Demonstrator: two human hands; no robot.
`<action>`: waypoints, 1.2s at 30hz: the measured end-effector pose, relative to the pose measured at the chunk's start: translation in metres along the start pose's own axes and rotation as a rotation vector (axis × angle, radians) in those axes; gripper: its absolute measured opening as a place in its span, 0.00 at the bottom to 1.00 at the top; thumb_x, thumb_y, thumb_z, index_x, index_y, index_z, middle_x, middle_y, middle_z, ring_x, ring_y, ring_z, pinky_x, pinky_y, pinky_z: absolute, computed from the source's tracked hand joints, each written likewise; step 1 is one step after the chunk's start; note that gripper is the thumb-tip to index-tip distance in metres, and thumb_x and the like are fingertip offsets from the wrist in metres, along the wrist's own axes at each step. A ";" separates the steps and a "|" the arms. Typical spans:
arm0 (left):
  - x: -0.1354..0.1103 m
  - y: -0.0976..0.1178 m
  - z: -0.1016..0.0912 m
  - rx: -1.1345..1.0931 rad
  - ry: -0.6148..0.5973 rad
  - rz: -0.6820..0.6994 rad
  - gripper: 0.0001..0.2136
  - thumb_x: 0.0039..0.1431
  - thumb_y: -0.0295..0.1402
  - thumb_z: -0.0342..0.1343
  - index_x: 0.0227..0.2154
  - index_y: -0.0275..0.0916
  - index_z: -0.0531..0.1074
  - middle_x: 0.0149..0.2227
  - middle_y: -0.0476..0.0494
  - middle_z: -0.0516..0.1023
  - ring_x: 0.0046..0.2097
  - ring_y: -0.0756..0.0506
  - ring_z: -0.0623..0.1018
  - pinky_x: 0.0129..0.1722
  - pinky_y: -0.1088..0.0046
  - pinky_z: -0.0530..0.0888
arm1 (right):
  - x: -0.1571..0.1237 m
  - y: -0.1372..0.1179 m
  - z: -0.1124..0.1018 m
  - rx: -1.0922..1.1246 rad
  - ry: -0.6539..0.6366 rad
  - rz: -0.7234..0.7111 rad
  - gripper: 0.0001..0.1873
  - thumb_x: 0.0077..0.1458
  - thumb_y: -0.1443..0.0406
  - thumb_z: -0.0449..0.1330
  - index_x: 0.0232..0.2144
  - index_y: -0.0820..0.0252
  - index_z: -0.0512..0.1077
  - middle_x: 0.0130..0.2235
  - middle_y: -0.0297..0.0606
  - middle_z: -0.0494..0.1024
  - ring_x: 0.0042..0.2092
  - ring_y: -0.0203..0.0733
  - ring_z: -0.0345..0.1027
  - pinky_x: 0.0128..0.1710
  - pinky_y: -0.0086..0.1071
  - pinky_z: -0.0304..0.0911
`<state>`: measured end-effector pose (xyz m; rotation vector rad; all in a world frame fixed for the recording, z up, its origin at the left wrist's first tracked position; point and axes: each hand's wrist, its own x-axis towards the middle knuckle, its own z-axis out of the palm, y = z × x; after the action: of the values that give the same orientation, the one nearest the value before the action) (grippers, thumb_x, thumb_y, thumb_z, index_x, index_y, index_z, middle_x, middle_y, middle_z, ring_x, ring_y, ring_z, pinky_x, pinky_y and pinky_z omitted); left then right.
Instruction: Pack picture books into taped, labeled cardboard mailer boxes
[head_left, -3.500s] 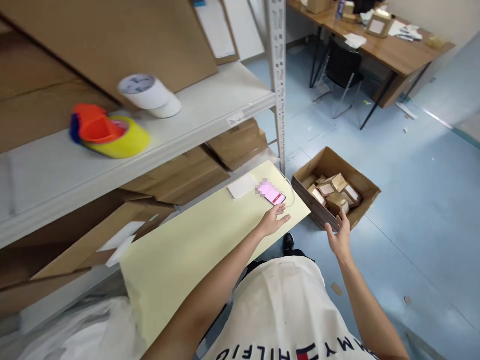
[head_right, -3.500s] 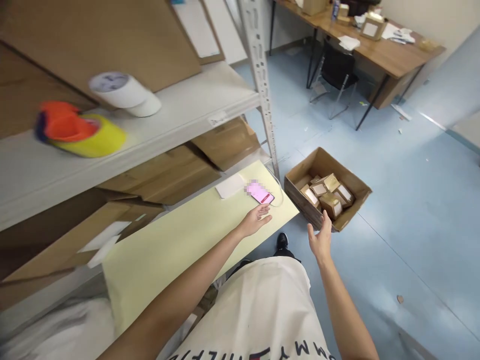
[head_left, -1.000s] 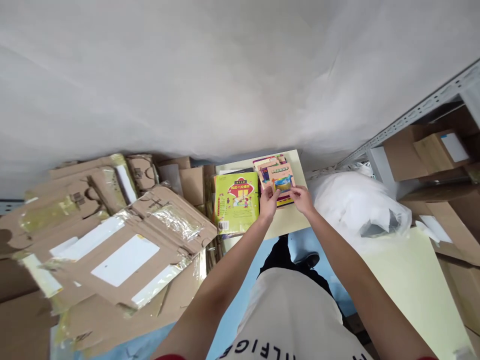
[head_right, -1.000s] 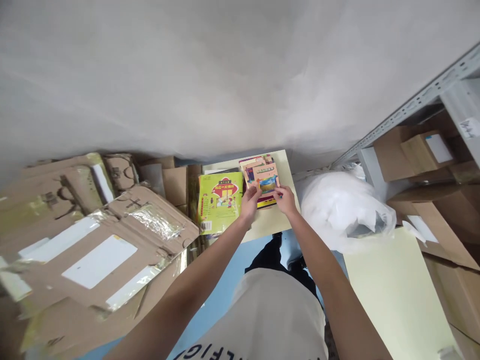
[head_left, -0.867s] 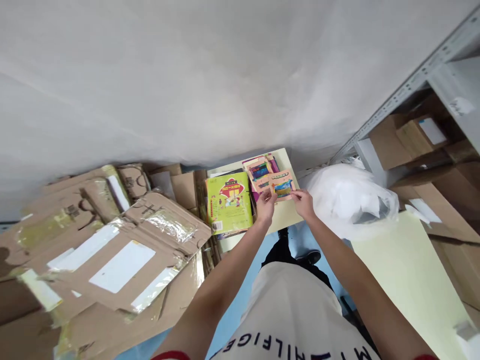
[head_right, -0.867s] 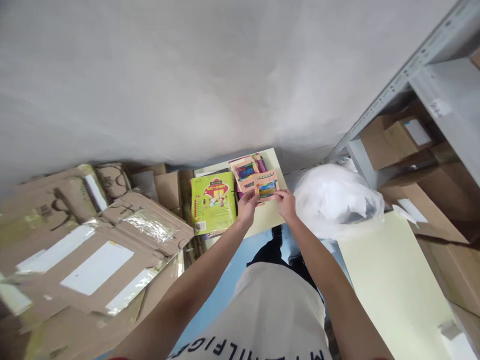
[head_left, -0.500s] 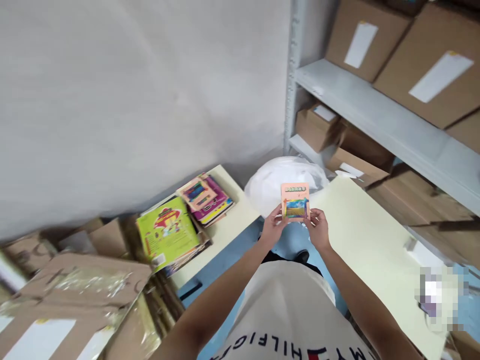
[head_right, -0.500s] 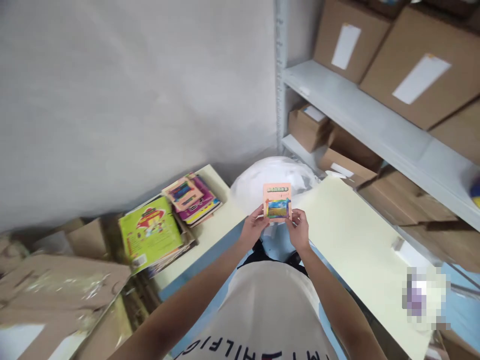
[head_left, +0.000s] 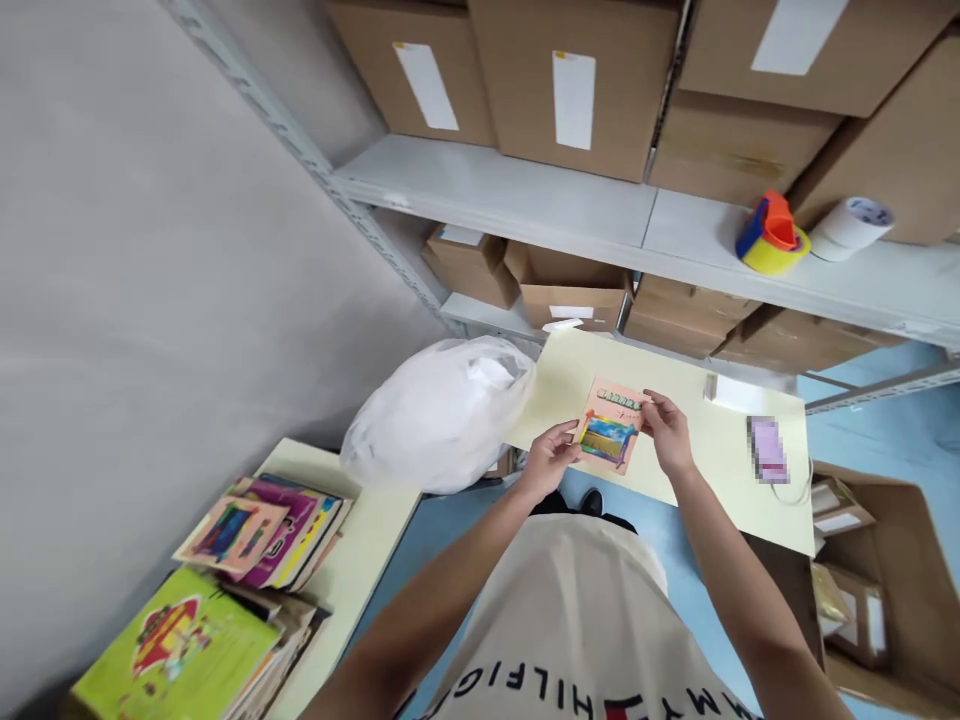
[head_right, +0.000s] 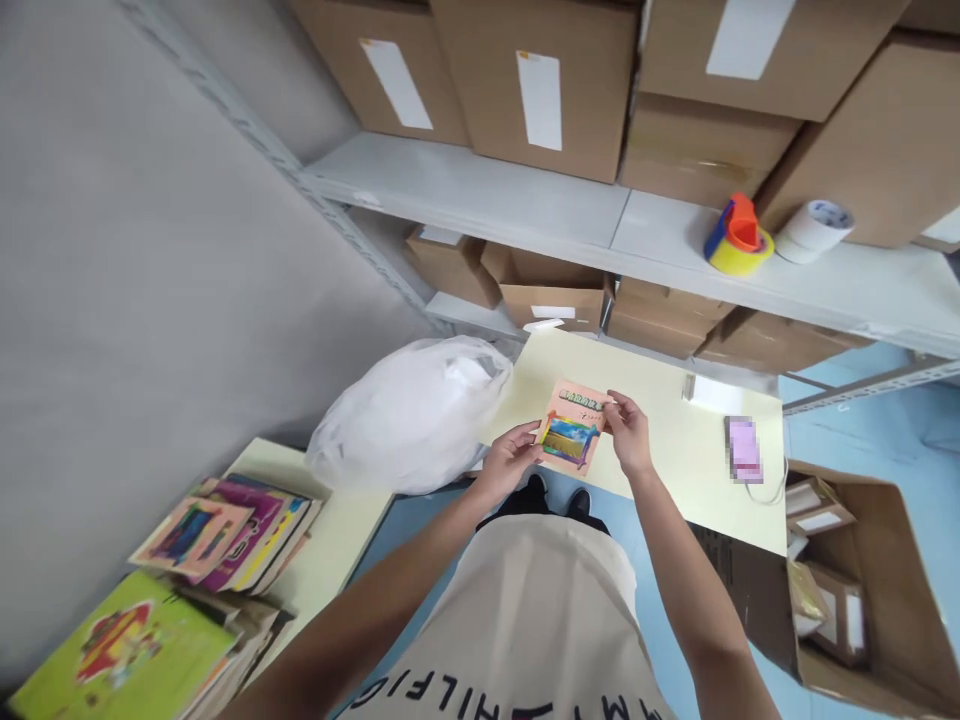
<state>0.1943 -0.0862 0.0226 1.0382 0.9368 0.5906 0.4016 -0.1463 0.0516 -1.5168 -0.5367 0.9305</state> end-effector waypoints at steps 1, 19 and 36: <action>0.003 0.003 0.003 0.000 -0.016 -0.022 0.31 0.41 0.42 0.69 0.50 0.37 0.74 0.36 0.43 0.81 0.35 0.47 0.78 0.39 0.67 0.78 | 0.005 -0.005 -0.006 -0.007 0.016 0.012 0.28 0.45 0.45 0.64 0.42 0.57 0.72 0.31 0.34 0.76 0.34 0.41 0.73 0.33 0.38 0.72; 0.050 0.016 -0.014 -0.232 -0.174 -0.317 0.26 0.30 0.46 0.75 0.33 0.36 0.79 0.30 0.47 0.79 0.31 0.52 0.76 0.40 0.72 0.75 | 0.041 -0.011 -0.014 -0.101 0.065 0.019 0.22 0.49 0.47 0.63 0.38 0.57 0.74 0.30 0.33 0.77 0.29 0.37 0.71 0.28 0.33 0.71; 0.063 0.011 0.011 0.098 -0.110 0.039 0.26 0.55 0.57 0.54 0.37 0.38 0.79 0.43 0.36 0.82 0.47 0.39 0.79 0.47 0.63 0.74 | 0.083 -0.059 -0.040 -0.626 -0.374 -0.607 0.14 0.62 0.53 0.56 0.36 0.53 0.77 0.36 0.42 0.79 0.39 0.45 0.75 0.40 0.40 0.72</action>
<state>0.2351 -0.0364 0.0115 1.1673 0.8568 0.5190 0.4912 -0.0947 0.0871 -1.5665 -1.5745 0.5790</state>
